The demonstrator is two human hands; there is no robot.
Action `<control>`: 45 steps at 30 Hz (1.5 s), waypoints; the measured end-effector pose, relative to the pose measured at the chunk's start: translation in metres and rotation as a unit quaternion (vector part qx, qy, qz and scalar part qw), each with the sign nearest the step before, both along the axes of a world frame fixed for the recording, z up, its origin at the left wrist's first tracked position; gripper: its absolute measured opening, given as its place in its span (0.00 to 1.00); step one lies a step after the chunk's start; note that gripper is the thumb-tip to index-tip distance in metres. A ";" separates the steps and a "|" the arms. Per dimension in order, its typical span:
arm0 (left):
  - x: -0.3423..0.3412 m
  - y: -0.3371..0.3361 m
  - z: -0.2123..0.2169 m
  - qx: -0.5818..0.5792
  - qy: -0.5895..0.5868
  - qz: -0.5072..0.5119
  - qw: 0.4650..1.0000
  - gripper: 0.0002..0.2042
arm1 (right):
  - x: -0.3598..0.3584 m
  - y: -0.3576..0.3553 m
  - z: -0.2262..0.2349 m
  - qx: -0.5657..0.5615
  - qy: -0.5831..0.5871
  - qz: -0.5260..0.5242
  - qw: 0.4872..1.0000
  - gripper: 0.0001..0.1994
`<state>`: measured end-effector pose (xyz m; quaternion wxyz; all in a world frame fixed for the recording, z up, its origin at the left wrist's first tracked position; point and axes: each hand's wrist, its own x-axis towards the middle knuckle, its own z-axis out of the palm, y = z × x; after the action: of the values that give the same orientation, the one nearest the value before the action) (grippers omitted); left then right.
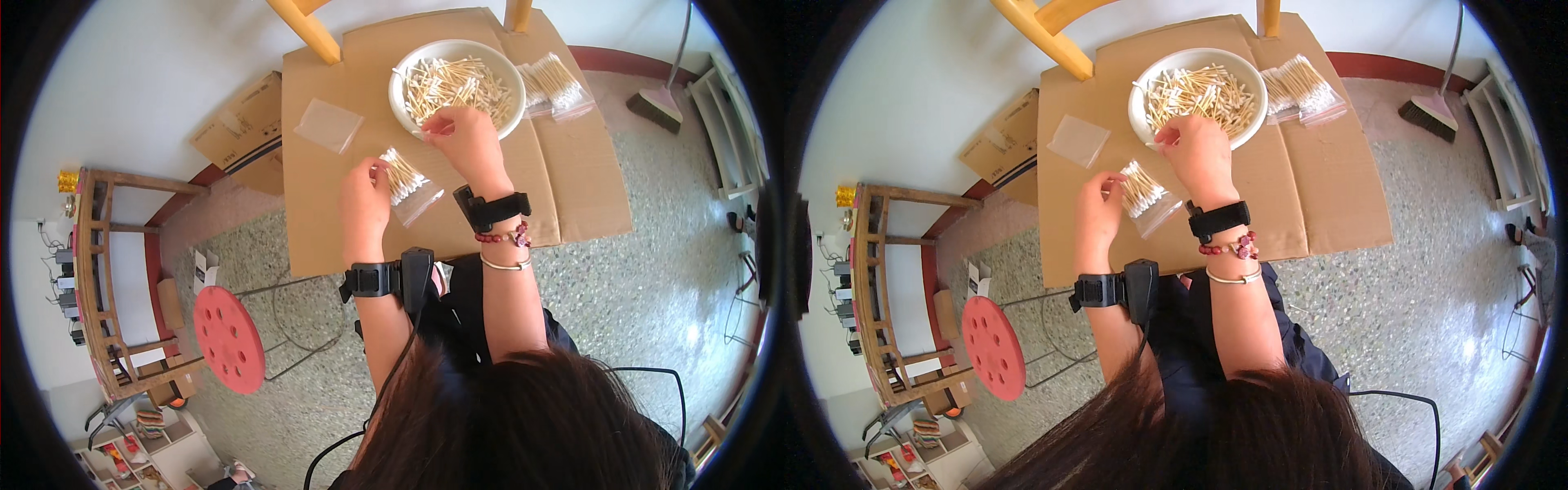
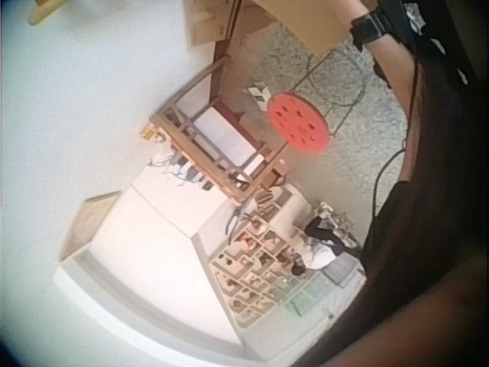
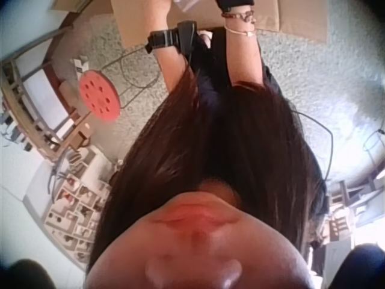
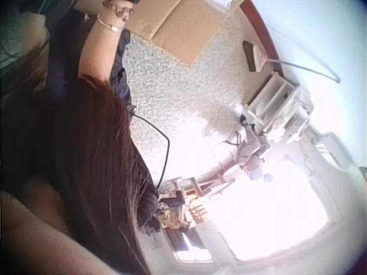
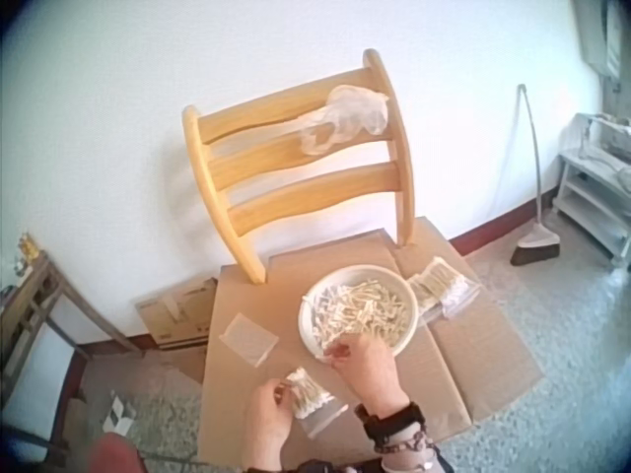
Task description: Packing several cotton swabs into small plastic zip-top bags.
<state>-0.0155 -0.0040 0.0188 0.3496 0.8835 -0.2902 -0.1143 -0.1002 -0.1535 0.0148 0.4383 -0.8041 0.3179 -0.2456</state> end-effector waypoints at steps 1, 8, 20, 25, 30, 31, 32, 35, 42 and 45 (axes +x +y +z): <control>0.000 -0.001 -0.001 -0.006 -0.003 0.009 1.000 0.08 | 0.001 0.000 0.001 -0.016 -0.020 -0.011 1.000 0.08; -0.003 -0.017 0.007 -0.162 0.017 0.052 0.985 0.09 | 0.008 0.004 0.028 0.041 -0.214 -0.059 0.974 0.07; -0.024 -0.039 0.037 -0.355 -0.071 0.042 0.931 0.08 | 0.003 0.023 0.050 0.120 -0.326 0.065 0.935 0.06; -0.019 -0.037 0.030 -0.370 -0.060 -0.002 0.927 0.07 | 0.009 0.021 0.040 0.068 -0.345 0.073 0.933 0.07; -0.014 -0.029 0.031 -0.391 0.059 -0.049 0.917 0.07 | 0.007 0.020 0.040 0.135 -0.339 0.105 0.925 0.06; -0.016 -0.028 0.033 -0.402 0.086 -0.061 0.909 0.08 | 0.007 0.021 0.040 0.156 -0.341 0.125 0.918 0.07; -0.017 -0.027 0.035 -0.413 0.114 -0.073 0.901 0.09 | 0.006 0.022 0.040 0.177 -0.343 0.145 0.911 0.08; -0.016 -0.021 0.037 -0.434 0.145 -0.088 0.885 0.09 | 0.005 0.027 0.048 0.279 -0.335 0.191 0.880 0.10; -0.011 -0.016 0.039 -0.488 0.183 -0.097 0.848 0.08 | 0.009 0.030 0.044 0.324 -0.361 0.216 0.847 0.09; -0.011 -0.017 0.040 -0.504 0.197 -0.112 0.833 0.08 | 0.010 0.031 0.046 0.317 -0.375 0.204 0.847 0.08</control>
<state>-0.0261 -0.0208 0.0586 0.7812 0.5050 -0.3295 -0.1616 -0.0898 -0.1222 0.0606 0.7954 -0.5149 0.0183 -0.3192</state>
